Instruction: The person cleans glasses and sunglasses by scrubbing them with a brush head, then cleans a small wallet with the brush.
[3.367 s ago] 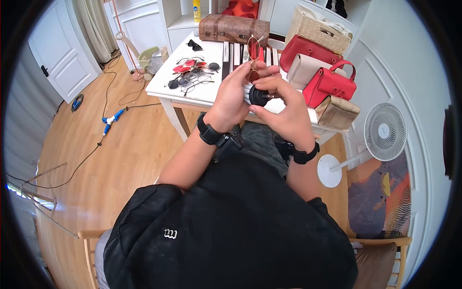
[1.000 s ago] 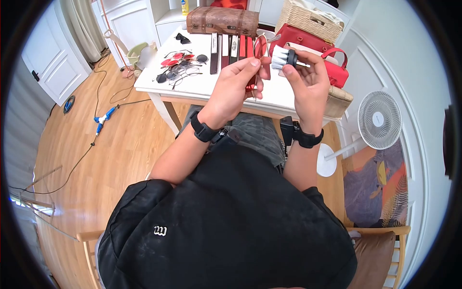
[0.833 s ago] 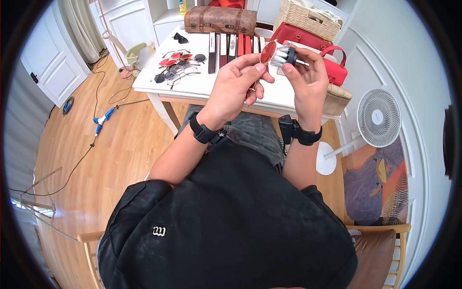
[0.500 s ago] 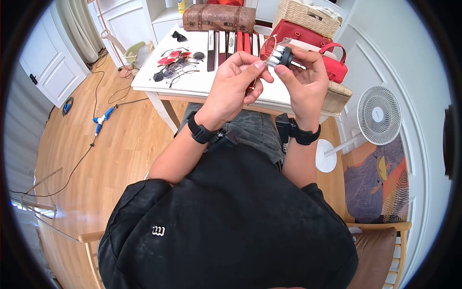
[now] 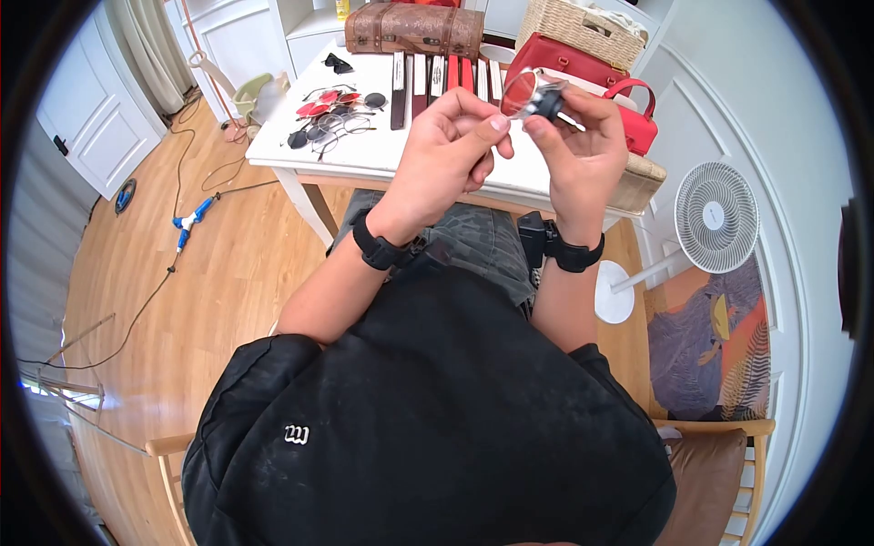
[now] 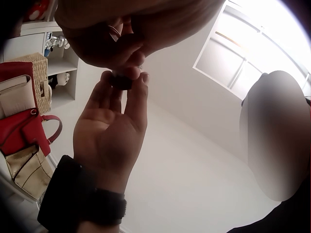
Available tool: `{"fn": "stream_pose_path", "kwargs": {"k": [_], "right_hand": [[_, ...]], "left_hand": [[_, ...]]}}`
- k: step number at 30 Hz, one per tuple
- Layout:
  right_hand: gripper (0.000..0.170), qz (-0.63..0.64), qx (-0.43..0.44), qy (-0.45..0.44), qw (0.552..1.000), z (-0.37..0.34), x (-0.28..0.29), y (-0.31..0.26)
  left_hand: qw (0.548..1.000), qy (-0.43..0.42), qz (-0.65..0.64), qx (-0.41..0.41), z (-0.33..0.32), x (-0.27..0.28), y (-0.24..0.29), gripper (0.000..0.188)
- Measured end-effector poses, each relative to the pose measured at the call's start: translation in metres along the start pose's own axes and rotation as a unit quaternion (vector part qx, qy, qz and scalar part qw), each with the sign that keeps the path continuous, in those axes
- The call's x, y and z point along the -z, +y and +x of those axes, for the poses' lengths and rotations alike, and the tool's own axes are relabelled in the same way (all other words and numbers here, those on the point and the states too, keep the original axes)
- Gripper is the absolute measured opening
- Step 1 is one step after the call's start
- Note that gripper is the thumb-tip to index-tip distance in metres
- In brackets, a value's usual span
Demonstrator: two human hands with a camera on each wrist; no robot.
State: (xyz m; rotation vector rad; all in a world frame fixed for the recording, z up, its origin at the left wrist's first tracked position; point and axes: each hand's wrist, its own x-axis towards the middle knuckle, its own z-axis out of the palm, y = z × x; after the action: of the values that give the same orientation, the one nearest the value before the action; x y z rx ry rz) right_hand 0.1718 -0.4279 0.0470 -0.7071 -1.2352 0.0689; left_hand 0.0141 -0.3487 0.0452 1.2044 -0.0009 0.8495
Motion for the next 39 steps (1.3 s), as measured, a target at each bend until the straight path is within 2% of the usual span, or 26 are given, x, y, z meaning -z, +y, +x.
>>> {"fn": "stream_pose_path", "kwargs": {"k": [1,5,7,10,15,17,21,23,24,26,27,29,31,35,38,39], "right_hand": [[0.049,0.017,0.018,0.030,0.999,0.000,-0.001,0.001],[0.047,0.030,0.024,0.056,0.998,-0.002,-0.008,-0.001],[0.047,0.026,-0.004,-0.029,0.999,0.001,-0.004,-0.002],[0.046,0.009,0.022,-0.044,0.999,0.004,0.007,0.002],[0.047,0.019,0.046,0.021,0.999,0.002,0.001,0.002],[0.048,-0.009,0.000,-0.045,0.999,0.001,0.005,0.000],[0.049,0.003,0.011,-0.064,0.998,0.005,0.011,0.000],[0.049,0.054,0.039,0.001,0.998,0.005,0.008,0.005],[0.049,0.055,0.038,-0.001,0.998,0.004,0.007,0.003],[0.048,0.002,-0.022,-0.086,0.996,0.002,0.010,-0.005],[0.049,-0.019,-0.025,-0.114,0.993,0.005,0.019,-0.007],[0.049,-0.007,-0.007,-0.091,0.996,0.008,0.030,-0.008],[0.049,0.026,0.014,-0.048,0.998,0.010,0.029,-0.008],[0.049,0.004,-0.020,-0.092,0.996,0.004,0.017,-0.005],[0.050,-0.003,-0.008,-0.076,0.997,0.003,0.008,-0.004],[0.049,-0.006,0.010,-0.060,0.998,0.003,0.007,-0.003]], "left_hand": [[1.000,-0.010,-0.002,0.006,0.000,-0.001,-0.002,0.016],[1.000,-0.003,-0.009,0.001,-0.002,-0.003,0.001,0.016],[1.000,0.017,0.014,-0.018,-0.001,-0.001,0.004,0.016],[0.999,0.011,0.029,-0.008,-0.001,-0.002,0.004,0.016],[0.999,0.006,0.032,-0.017,-0.002,-0.003,0.004,0.017],[0.998,0.016,0.051,-0.032,-0.002,-0.002,0.008,0.017],[0.991,0.013,0.127,-0.044,-0.001,0.000,0.011,0.018],[0.988,0.013,0.141,-0.060,-0.001,-0.002,0.009,0.018],[0.987,0.015,0.142,-0.079,-0.002,-0.003,0.008,0.016],[0.985,0.018,0.143,-0.097,-0.003,-0.003,0.008,0.015],[0.983,0.014,0.161,-0.092,-0.003,-0.003,0.009,0.015],[0.980,0.009,0.178,-0.087,-0.004,-0.004,0.009,0.015],[0.988,-0.003,0.137,-0.068,-0.004,-0.006,0.007,0.016],[0.987,0.003,0.145,-0.072,-0.002,0.002,0.013,0.016],[0.992,0.009,0.123,-0.037,0.001,0.008,0.016,0.018],[0.992,0.032,0.101,-0.073,0.004,0.009,0.009,0.017]]}}
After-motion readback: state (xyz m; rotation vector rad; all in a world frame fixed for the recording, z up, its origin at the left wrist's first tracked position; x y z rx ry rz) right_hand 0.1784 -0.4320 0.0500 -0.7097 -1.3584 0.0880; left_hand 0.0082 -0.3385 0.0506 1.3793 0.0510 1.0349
